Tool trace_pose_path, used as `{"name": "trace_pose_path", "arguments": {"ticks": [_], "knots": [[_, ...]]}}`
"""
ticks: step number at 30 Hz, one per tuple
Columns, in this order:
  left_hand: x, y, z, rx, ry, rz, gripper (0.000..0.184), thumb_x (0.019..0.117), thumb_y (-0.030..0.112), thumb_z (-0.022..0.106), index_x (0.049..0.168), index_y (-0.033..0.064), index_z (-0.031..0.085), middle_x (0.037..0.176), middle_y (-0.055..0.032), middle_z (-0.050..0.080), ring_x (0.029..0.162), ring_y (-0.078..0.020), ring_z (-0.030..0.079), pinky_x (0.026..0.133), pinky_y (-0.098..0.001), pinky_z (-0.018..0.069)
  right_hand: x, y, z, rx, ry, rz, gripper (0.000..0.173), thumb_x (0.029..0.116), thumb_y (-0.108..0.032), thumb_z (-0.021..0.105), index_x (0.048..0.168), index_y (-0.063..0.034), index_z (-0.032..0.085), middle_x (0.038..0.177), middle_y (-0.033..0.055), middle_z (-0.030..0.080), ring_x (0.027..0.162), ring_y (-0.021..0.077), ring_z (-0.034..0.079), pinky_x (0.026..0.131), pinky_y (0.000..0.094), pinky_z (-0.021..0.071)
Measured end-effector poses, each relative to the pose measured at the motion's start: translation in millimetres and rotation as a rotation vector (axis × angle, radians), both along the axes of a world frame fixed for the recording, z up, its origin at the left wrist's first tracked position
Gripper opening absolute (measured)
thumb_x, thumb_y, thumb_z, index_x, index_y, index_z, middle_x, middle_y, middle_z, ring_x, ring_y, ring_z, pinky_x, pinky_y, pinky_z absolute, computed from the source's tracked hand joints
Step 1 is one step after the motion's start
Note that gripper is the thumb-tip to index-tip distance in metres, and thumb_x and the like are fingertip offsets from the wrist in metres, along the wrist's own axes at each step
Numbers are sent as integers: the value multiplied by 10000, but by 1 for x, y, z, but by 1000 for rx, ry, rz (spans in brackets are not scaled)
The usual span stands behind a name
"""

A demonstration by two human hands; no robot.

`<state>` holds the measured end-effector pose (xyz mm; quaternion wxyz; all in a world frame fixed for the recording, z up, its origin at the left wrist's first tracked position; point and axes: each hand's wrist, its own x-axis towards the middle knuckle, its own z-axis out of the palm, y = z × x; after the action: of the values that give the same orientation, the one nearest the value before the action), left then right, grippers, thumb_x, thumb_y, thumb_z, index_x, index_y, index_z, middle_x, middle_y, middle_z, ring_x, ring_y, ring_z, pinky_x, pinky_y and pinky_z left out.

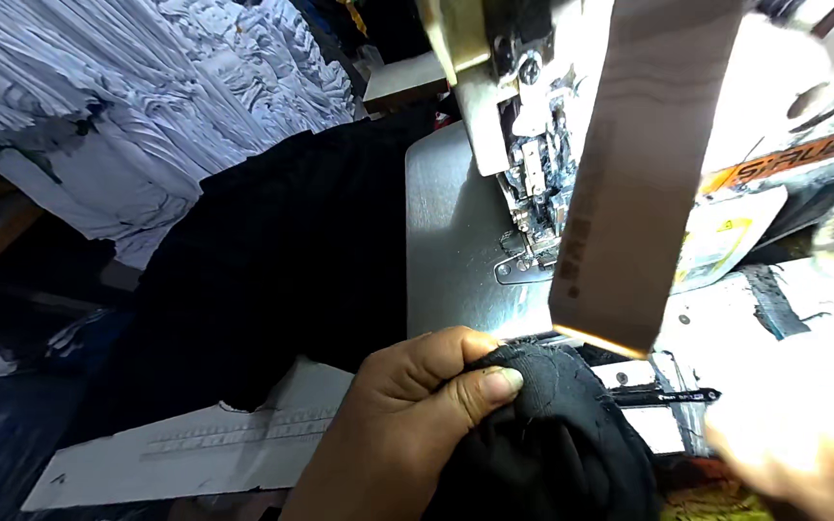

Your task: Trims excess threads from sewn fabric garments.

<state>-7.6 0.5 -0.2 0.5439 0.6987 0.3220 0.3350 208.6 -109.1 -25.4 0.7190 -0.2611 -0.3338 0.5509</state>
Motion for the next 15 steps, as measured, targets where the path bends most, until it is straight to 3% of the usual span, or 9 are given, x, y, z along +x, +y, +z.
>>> {"name": "trace_pose_path", "arguments": {"ticks": [2, 7, 11, 15], "knots": [[-1, 1, 0, -23, -15, -32, 106, 943, 205, 672, 892, 226, 763, 812, 140, 713, 772, 83, 650, 705, -108, 542, -9, -1, -8, -15, -50, 39, 228, 1054, -334, 524, 1126, -194, 689, 952, -93, 726, 758, -42, 656, 657, 124, 537], [-3, -1, 6, -124, -18, -49, 159, 968, 175, 632, 935, 248, 769, 822, 142, 714, 767, 85, 650, 709, -106, 541, -29, -2, -5, -133, -237, -47, 150, 1069, -129, 502, 1200, -112, 573, 992, -130, 714, 846, -26, 695, 735, 156, 599], [-6, -1, 5, -121, -32, -118, 182, 990, 161, 605, 1012, 251, 762, 887, 150, 724, 824, 92, 652, 753, -101, 538, -26, 0, -3, -154, -373, -112, 185, 1045, -19, 488, 1224, -31, 529, 1028, -75, 706, 793, -26, 674, 678, 149, 585], [-12, -1, 7, -79, 6, -183, 156, 1004, 204, 598, 1035, 244, 745, 953, 172, 712, 889, 103, 635, 793, -92, 524, -12, 4, 0, -169, -556, -182, 243, 918, -24, 583, 1138, -128, 590, 966, -148, 676, 747, -89, 606, 639, 108, 523]]}}
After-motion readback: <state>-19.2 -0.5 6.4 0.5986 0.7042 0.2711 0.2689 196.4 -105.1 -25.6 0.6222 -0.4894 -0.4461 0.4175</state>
